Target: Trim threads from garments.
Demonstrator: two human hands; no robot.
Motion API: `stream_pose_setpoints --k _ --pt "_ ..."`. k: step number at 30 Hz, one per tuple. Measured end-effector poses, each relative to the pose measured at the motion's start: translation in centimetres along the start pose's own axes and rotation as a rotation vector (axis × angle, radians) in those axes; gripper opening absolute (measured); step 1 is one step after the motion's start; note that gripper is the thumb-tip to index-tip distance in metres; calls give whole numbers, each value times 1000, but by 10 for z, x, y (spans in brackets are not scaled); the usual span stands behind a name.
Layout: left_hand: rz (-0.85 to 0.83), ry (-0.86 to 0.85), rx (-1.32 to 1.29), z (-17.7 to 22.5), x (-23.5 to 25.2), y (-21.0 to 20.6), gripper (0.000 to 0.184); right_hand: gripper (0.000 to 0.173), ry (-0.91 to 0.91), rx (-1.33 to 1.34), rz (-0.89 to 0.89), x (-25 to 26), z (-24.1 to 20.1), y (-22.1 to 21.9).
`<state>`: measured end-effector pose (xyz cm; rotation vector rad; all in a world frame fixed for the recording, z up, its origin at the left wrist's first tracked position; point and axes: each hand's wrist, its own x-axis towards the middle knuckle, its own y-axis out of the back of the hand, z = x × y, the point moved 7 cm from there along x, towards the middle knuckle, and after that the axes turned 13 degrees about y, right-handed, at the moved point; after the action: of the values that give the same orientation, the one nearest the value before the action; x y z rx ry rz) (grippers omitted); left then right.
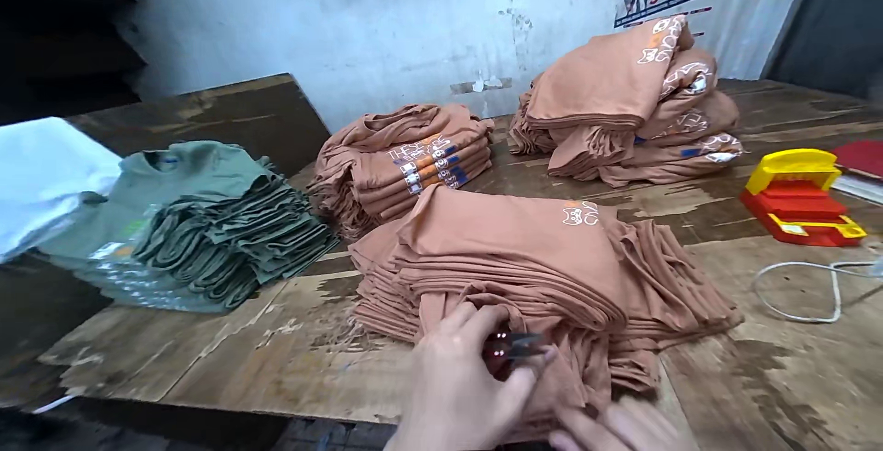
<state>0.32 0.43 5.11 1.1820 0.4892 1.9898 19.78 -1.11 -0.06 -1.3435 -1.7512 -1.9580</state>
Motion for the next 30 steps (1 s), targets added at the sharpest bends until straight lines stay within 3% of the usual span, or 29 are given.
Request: stream_pose_setpoints --k 2,5,8,11,16,27,30 --pt "143 -32 105 11 -5 -3 34 22 36 -152 103 9 10 -7" --pt "316 -218 54 15 -13 -18 14 9 26 -54 272 -3 22 -9" --pt "185 -253 -45 4 -24 -33 14 10 -203 292 404 -19 32 -6" --pt "-25 -152 -183 4 -37 -24 37 5 -425 508 473 -22 39 -7" --pt "-29 -118 -133 9 -56 -15 21 9 -496 589 517 -13 40 -7" --pt "52 -87 -109 7 -73 -25 19 17 -270 774 413 -21 39 -9" --pt "71 -104 -106 8 -72 -27 15 20 -172 763 220 -25 34 -9"
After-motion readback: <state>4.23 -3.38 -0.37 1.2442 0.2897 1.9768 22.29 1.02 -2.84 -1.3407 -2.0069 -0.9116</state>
